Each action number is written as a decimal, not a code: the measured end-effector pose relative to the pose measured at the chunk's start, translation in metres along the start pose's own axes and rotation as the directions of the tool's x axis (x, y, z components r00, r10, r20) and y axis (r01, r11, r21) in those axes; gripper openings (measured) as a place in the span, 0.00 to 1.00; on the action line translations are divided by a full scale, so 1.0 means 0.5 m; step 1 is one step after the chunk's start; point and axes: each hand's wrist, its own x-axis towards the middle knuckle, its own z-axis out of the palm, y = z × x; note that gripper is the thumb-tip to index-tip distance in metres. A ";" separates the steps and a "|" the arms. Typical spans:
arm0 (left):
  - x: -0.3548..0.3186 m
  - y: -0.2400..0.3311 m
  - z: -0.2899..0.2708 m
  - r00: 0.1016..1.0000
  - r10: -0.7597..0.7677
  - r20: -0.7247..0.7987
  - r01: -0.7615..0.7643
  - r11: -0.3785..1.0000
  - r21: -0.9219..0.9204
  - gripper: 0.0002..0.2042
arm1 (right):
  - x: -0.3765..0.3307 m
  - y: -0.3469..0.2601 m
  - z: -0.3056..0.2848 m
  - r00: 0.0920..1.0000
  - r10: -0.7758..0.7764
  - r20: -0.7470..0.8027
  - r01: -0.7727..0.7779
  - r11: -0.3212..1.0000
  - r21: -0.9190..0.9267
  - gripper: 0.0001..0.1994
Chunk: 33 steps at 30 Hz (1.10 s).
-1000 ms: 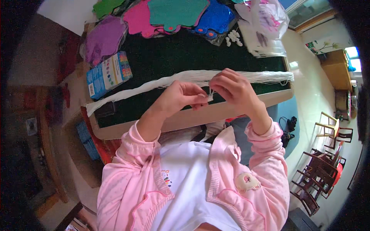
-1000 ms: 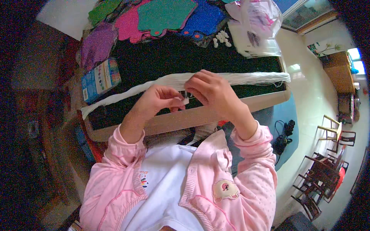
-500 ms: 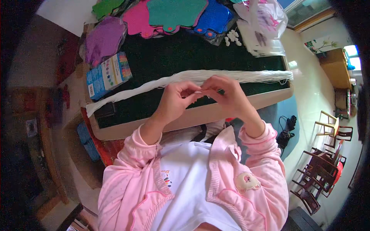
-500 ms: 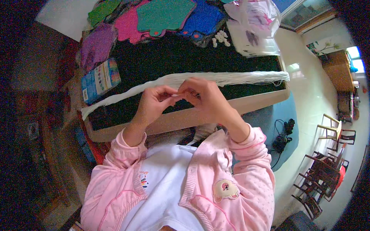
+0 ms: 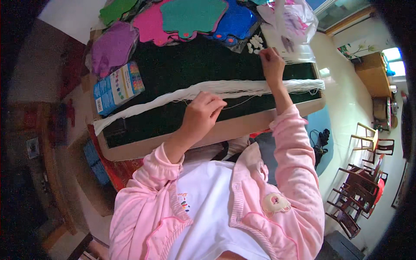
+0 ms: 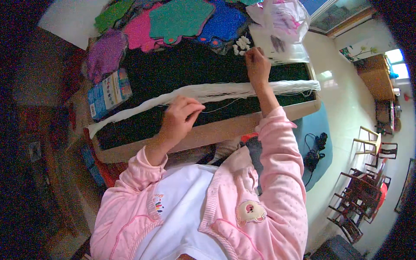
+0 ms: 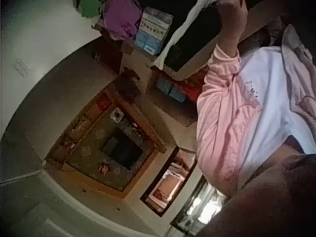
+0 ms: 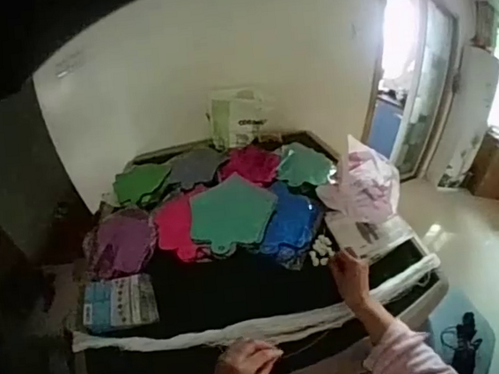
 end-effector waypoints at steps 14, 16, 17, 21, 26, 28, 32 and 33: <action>0.003 -0.039 0.123 0.951 -0.195 0.241 0.147 0.968 0.202 0.05 | -0.091 -0.093 -0.099 0.982 -0.108 0.155 0.073 0.974 0.213 0.10; 0.016 -0.038 0.121 0.924 -0.303 0.235 0.273 0.950 0.150 0.04 | -0.115 -0.096 -0.098 0.979 -0.081 0.187 0.034 0.970 0.240 0.11; 0.027 -0.032 0.111 0.846 -0.435 0.308 0.466 0.884 -0.030 0.05 | -0.121 -0.096 -0.098 0.976 -0.091 0.199 0.035 0.963 0.265 0.11; 0.041 -0.040 0.096 0.791 -0.521 0.321 0.611 0.705 -0.361 0.08 | -0.139 -0.134 -0.088 0.919 -0.190 0.345 0.036 0.912 0.408 0.12; 0.028 -0.042 0.066 0.817 -0.351 0.458 0.399 0.917 -0.008 0.08 | -0.159 -0.117 -0.062 0.906 -0.119 0.407 -0.078 0.897 0.436 0.12; 0.025 -0.032 0.056 0.775 -0.280 0.567 0.316 0.948 0.037 0.08 | -0.174 -0.119 -0.048 0.889 -0.018 0.458 -0.304 0.724 0.619 0.07; 0.048 0.045 0.020 0.927 -0.051 0.371 0.217 0.881 -0.420 0.06 | -0.165 -0.183 -0.056 0.820 0.015 0.572 -0.515 0.456 0.726 0.08; 0.055 0.069 0.013 0.949 -0.043 0.311 0.186 0.875 -0.447 0.05 | -0.155 -0.214 -0.056 0.771 -0.013 0.637 -0.628 0.154 0.763 0.13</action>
